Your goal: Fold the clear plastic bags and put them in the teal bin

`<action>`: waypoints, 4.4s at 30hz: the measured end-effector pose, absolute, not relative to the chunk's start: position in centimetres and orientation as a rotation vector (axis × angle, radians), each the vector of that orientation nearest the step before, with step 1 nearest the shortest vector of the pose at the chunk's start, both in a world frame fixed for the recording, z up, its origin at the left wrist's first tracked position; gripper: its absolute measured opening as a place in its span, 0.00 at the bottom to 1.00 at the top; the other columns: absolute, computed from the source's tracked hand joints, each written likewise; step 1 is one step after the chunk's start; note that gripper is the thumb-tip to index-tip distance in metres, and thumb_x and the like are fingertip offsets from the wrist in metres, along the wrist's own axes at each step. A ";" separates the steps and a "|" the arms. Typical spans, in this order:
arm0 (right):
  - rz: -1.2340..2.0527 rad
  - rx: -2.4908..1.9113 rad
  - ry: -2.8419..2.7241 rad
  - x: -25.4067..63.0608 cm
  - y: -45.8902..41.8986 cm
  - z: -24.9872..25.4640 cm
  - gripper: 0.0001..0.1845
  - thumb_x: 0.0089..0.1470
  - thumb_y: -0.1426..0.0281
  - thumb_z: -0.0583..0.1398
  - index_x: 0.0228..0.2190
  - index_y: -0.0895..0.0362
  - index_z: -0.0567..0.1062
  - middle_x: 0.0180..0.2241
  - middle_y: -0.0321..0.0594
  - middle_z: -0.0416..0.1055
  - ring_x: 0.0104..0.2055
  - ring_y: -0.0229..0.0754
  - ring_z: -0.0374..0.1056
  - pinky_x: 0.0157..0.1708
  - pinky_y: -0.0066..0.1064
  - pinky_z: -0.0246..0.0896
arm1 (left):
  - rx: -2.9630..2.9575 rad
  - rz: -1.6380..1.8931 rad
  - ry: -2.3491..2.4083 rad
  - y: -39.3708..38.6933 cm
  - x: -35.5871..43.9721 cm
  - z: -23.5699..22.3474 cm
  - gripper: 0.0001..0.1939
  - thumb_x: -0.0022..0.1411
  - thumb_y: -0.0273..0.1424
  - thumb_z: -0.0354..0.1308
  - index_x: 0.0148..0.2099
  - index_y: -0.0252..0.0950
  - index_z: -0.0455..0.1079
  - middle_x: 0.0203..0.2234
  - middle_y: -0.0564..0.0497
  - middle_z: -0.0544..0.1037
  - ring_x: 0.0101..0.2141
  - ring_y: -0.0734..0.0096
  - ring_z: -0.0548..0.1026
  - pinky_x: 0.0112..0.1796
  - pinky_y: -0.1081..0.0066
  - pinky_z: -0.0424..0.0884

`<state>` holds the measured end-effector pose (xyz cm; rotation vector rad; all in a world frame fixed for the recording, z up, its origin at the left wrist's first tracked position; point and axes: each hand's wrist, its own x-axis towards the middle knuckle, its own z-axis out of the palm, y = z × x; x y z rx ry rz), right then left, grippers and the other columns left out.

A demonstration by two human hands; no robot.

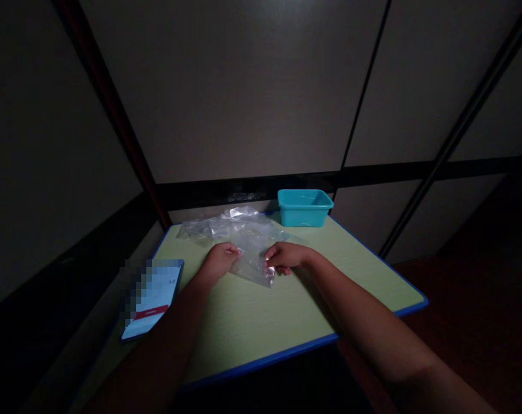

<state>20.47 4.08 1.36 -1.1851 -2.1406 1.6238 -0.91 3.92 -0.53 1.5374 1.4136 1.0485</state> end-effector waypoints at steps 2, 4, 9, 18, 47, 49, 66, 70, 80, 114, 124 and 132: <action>1.659 -1.120 -2.148 20.6 4.1 1.3 0.13 0.44 0.64 0.61 0.20 0.60 0.67 0.07 0.25 0.57 0.09 0.27 0.50 0.10 0.18 0.44 | 1.558 1.076 1.409 4.1 -0.9 -0.8 0.08 0.39 0.35 0.57 0.20 0.35 0.64 0.13 0.58 0.66 0.18 0.77 0.63 0.21 0.76 0.56; 1.683 -1.087 -2.119 20.7 4.2 1.0 0.15 0.42 0.62 0.62 0.19 0.60 0.66 0.07 0.25 0.56 0.09 0.27 0.49 0.10 0.18 0.43 | 1.573 1.088 1.402 4.2 -0.9 -1.0 0.09 0.40 0.35 0.57 0.20 0.35 0.64 0.14 0.57 0.66 0.18 0.76 0.64 0.21 0.76 0.57; 1.567 -1.170 -2.046 20.6 4.6 0.5 0.14 0.46 0.62 0.61 0.21 0.60 0.66 0.07 0.25 0.57 0.09 0.27 0.51 0.10 0.18 0.45 | 1.576 1.092 1.406 4.2 -1.1 -1.0 0.10 0.42 0.36 0.56 0.20 0.35 0.63 0.14 0.57 0.66 0.18 0.76 0.64 0.21 0.76 0.58; 1.322 -1.325 -2.023 19.8 4.4 0.6 0.08 0.52 0.71 0.56 0.23 0.60 0.66 0.12 0.27 0.61 0.11 0.28 0.57 0.11 0.17 0.51 | 1.593 1.059 1.487 4.1 -1.6 -0.6 0.12 0.41 0.40 0.58 0.21 0.36 0.63 0.13 0.58 0.65 0.16 0.77 0.61 0.20 0.76 0.54; 1.264 -1.353 -2.103 19.6 4.1 0.8 0.08 0.56 0.74 0.52 0.25 0.58 0.62 0.13 0.26 0.60 0.11 0.28 0.58 0.12 0.17 0.52 | 1.697 0.916 1.439 3.5 -1.6 0.7 0.12 0.42 0.40 0.56 0.20 0.35 0.66 0.14 0.57 0.66 0.20 0.75 0.63 0.23 0.75 0.56; 1.267 -1.363 -2.106 19.6 4.0 0.9 0.10 0.57 0.72 0.52 0.24 0.58 0.62 0.12 0.26 0.59 0.11 0.28 0.58 0.12 0.17 0.52 | 1.717 0.937 1.441 3.7 -1.6 0.5 0.11 0.43 0.38 0.54 0.22 0.35 0.66 0.17 0.56 0.68 0.22 0.73 0.66 0.25 0.74 0.58; 1.419 -1.294 -2.032 19.6 3.7 1.2 0.11 0.54 0.75 0.54 0.42 0.57 0.64 0.18 0.26 0.63 0.13 0.30 0.65 0.12 0.15 0.53 | 2.061 0.680 1.707 3.7 -1.7 0.1 0.06 0.51 0.27 0.49 0.24 0.37 0.65 0.18 0.53 0.69 0.23 0.70 0.67 0.25 0.74 0.56; 1.431 -1.318 -2.029 19.5 3.7 1.2 0.11 0.54 0.77 0.53 0.41 0.57 0.64 0.19 0.27 0.63 0.13 0.29 0.64 0.11 0.16 0.54 | 2.145 0.607 1.790 3.6 -1.8 0.3 0.08 0.54 0.27 0.49 0.25 0.36 0.66 0.21 0.51 0.72 0.26 0.69 0.69 0.27 0.74 0.57; 1.423 -1.276 -2.031 19.5 3.8 1.0 0.15 0.52 0.79 0.53 0.43 0.57 0.63 0.20 0.27 0.63 0.12 0.30 0.64 0.09 0.17 0.53 | 2.233 0.509 1.903 3.2 -1.7 0.7 0.10 0.59 0.30 0.48 0.30 0.36 0.69 0.27 0.47 0.76 0.29 0.67 0.71 0.28 0.74 0.58; 1.251 -1.277 -2.129 19.4 3.7 0.5 0.21 0.45 0.76 0.61 0.42 0.55 0.63 0.23 0.29 0.65 0.13 0.30 0.63 0.09 0.17 0.51 | 2.508 0.555 1.931 -0.3 1.8 1.0 0.23 0.61 0.39 0.49 0.55 0.33 0.61 0.52 0.38 0.67 0.53 0.55 0.62 0.51 0.60 0.57; 1.165 -1.293 -2.172 19.2 3.5 0.8 0.18 0.44 0.80 0.57 0.39 0.57 0.63 0.27 0.31 0.66 0.13 0.30 0.63 0.08 0.18 0.52 | 2.618 0.141 1.625 -3.0 4.2 -1.1 0.42 0.61 0.52 0.36 0.65 0.23 0.42 0.63 0.37 0.43 0.62 0.57 0.40 0.58 0.58 0.44; 1.146 -1.276 -2.164 19.2 3.6 0.5 0.20 0.44 0.79 0.61 0.40 0.56 0.64 0.23 0.27 0.62 0.12 0.29 0.62 0.08 0.18 0.53 | 2.461 0.006 1.834 -3.2 4.4 -1.0 0.44 0.60 0.55 0.32 0.65 0.25 0.40 0.63 0.35 0.40 0.62 0.49 0.39 0.56 0.51 0.45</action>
